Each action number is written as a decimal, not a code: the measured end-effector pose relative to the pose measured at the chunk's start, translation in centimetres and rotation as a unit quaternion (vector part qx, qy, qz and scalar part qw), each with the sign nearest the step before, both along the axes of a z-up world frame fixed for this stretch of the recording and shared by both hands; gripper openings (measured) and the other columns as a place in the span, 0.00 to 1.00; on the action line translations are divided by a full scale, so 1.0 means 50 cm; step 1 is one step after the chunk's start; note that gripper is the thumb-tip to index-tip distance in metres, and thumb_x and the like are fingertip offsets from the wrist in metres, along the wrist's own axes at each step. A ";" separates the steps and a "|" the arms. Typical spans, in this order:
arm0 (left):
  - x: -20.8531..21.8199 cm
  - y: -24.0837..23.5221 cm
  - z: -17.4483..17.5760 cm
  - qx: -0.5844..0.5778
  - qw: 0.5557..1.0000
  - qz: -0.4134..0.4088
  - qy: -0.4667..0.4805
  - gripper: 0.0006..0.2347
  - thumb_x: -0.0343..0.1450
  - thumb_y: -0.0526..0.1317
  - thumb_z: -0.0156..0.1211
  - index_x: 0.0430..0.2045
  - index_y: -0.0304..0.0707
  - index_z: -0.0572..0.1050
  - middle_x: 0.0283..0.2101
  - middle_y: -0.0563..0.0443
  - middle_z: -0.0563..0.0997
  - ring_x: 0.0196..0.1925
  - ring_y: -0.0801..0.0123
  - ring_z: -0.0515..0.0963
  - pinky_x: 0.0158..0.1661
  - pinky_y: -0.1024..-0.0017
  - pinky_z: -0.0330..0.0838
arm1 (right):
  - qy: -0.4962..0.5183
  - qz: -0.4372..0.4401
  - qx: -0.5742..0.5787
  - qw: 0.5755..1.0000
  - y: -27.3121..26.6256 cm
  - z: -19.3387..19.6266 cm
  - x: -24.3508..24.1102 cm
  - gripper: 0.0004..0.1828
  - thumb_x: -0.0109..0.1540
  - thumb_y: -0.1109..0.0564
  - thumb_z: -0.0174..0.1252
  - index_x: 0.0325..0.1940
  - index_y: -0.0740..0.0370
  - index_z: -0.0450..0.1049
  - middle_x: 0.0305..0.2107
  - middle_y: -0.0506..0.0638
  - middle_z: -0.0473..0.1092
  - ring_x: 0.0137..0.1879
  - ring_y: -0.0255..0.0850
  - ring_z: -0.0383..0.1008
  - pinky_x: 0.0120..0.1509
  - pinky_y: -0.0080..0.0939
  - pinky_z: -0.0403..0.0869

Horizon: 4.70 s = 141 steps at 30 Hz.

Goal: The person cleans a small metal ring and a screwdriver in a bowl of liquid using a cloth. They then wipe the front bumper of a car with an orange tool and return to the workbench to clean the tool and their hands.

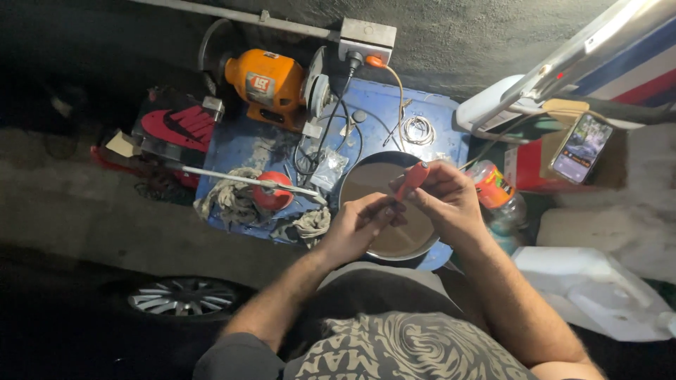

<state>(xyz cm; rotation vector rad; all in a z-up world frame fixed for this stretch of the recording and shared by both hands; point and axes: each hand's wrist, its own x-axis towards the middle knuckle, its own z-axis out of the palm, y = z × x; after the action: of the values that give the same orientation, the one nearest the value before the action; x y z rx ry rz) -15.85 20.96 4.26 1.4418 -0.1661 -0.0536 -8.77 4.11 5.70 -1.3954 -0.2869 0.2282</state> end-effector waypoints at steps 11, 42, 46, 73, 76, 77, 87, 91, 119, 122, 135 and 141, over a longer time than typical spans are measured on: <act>0.013 0.111 -0.055 0.127 0.990 -0.001 -0.065 0.03 0.68 0.38 0.70 0.29 0.42 0.82 0.24 0.52 0.76 0.27 0.72 0.76 0.32 0.76 0.70 | -0.021 -0.052 0.038 0.998 0.086 0.004 -0.044 0.16 0.62 0.57 0.64 0.49 0.72 0.76 0.25 0.57 0.76 0.32 0.34 0.76 0.37 0.30 0.74; 0.032 0.210 0.001 -0.001 0.994 -0.105 -0.014 0.09 0.73 0.32 0.52 0.37 0.29 0.81 0.21 0.38 0.80 0.33 0.74 0.74 0.32 0.70 0.72 | 0.003 0.013 0.076 0.997 0.142 -0.055 0.000 0.38 0.72 0.38 0.38 0.72 0.75 0.58 0.40 0.66 0.77 0.47 0.43 0.80 0.54 0.40 0.74; 0.021 0.214 -0.082 -0.020 0.994 -0.104 0.008 0.10 0.74 0.35 0.54 0.40 0.27 0.81 0.21 0.40 0.82 0.32 0.78 0.71 0.30 0.72 0.71 | 0.014 0.003 0.099 0.995 0.150 -0.046 -0.018 0.39 0.71 0.37 0.40 0.68 0.78 0.62 0.37 0.68 0.77 0.44 0.48 0.81 0.49 0.44 0.78; -0.049 0.301 -0.080 0.115 0.981 0.008 -0.158 0.10 0.77 0.39 0.55 0.29 0.36 0.80 0.32 0.48 0.82 0.31 0.56 0.81 0.35 0.73 0.73 | 0.186 0.174 -0.199 0.946 0.190 -0.119 -0.144 0.15 0.58 0.58 0.67 0.46 0.70 0.79 0.32 0.63 0.80 0.39 0.46 0.80 0.42 0.41 0.76; -0.046 0.287 -0.076 0.188 0.972 0.024 -0.139 0.13 0.78 0.43 0.52 0.24 0.41 0.78 0.30 0.54 0.82 0.32 0.58 0.82 0.34 0.74 0.73 | 0.209 0.161 -0.195 0.945 0.180 -0.128 -0.143 0.18 0.59 0.58 0.67 0.51 0.69 0.77 0.38 0.61 0.80 0.44 0.45 0.79 0.49 0.44 0.75; -0.045 0.285 -0.069 0.188 0.972 0.021 -0.141 0.14 0.78 0.42 0.52 0.23 0.39 0.77 0.31 0.50 0.82 0.33 0.54 0.83 0.36 0.71 0.74 | 0.200 0.173 -0.205 0.942 0.179 -0.121 -0.144 0.18 0.60 0.58 0.66 0.53 0.67 0.78 0.39 0.61 0.80 0.46 0.45 0.79 0.51 0.46 0.77; -0.003 0.216 -0.134 0.435 0.900 0.016 0.018 0.10 0.75 0.49 0.51 0.39 0.47 0.76 0.32 0.43 0.84 0.38 0.43 0.85 0.41 0.51 0.77 | 0.167 0.168 -0.285 0.929 0.160 -0.072 -0.143 0.26 0.62 0.50 0.63 0.63 0.62 0.74 0.47 0.64 0.78 0.56 0.51 0.78 0.59 0.54 0.75; 0.058 0.156 -0.268 0.648 0.758 0.064 -0.014 0.10 0.73 0.43 0.56 0.44 0.37 0.73 0.24 0.50 0.83 0.30 0.58 0.87 0.33 0.61 0.81 | 0.170 0.157 -0.329 0.916 0.117 -0.081 -0.131 0.29 0.62 0.50 0.63 0.65 0.63 0.72 0.52 0.68 0.76 0.62 0.61 0.75 0.63 0.61 0.73; -0.036 0.066 -0.138 0.231 0.942 0.129 -0.206 0.52 0.65 0.81 0.22 0.75 0.39 0.31 0.78 0.38 0.27 0.76 0.37 0.21 0.69 0.42 0.13 | -0.259 0.004 -0.045 0.965 -0.235 -0.177 -0.055 0.67 0.56 0.10 0.30 0.81 0.61 0.29 0.78 0.61 0.27 0.81 0.57 0.21 0.79 0.63 0.26; -0.021 0.076 -0.127 0.213 0.934 0.170 -0.231 0.53 0.64 0.81 0.19 0.75 0.40 0.29 0.78 0.42 0.24 0.77 0.43 0.18 0.69 0.45 0.10 | -0.241 -0.019 -0.012 0.970 -0.226 -0.159 -0.057 0.65 0.58 0.09 0.25 0.82 0.59 0.28 0.78 0.59 0.26 0.82 0.55 0.20 0.79 0.61 0.22; 0.015 -0.082 -0.162 0.207 0.925 0.143 -0.285 0.56 0.61 0.82 0.18 0.74 0.32 0.31 0.79 0.36 0.31 0.80 0.47 0.28 0.73 0.50 0.18 | -0.161 0.019 0.077 0.984 -0.072 -0.140 -0.093 0.67 0.57 0.09 0.31 0.81 0.57 0.28 0.78 0.55 0.24 0.81 0.52 0.13 0.78 0.57 0.14; 0.012 -0.146 -0.135 0.131 0.963 0.042 -0.233 0.58 0.60 0.84 0.17 0.73 0.30 0.27 0.78 0.35 0.26 0.79 0.45 0.22 0.72 0.51 0.15 | -0.187 0.030 0.086 0.978 -0.023 -0.148 -0.091 0.64 0.59 0.10 0.27 0.81 0.59 0.27 0.78 0.57 0.23 0.81 0.53 0.15 0.80 0.55 0.17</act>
<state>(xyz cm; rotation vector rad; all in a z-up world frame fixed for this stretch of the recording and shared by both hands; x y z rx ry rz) -15.24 13.67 -2.50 1.7071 -0.4973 0.3488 -13.30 2.95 -1.71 -1.2528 -0.6451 -0.0129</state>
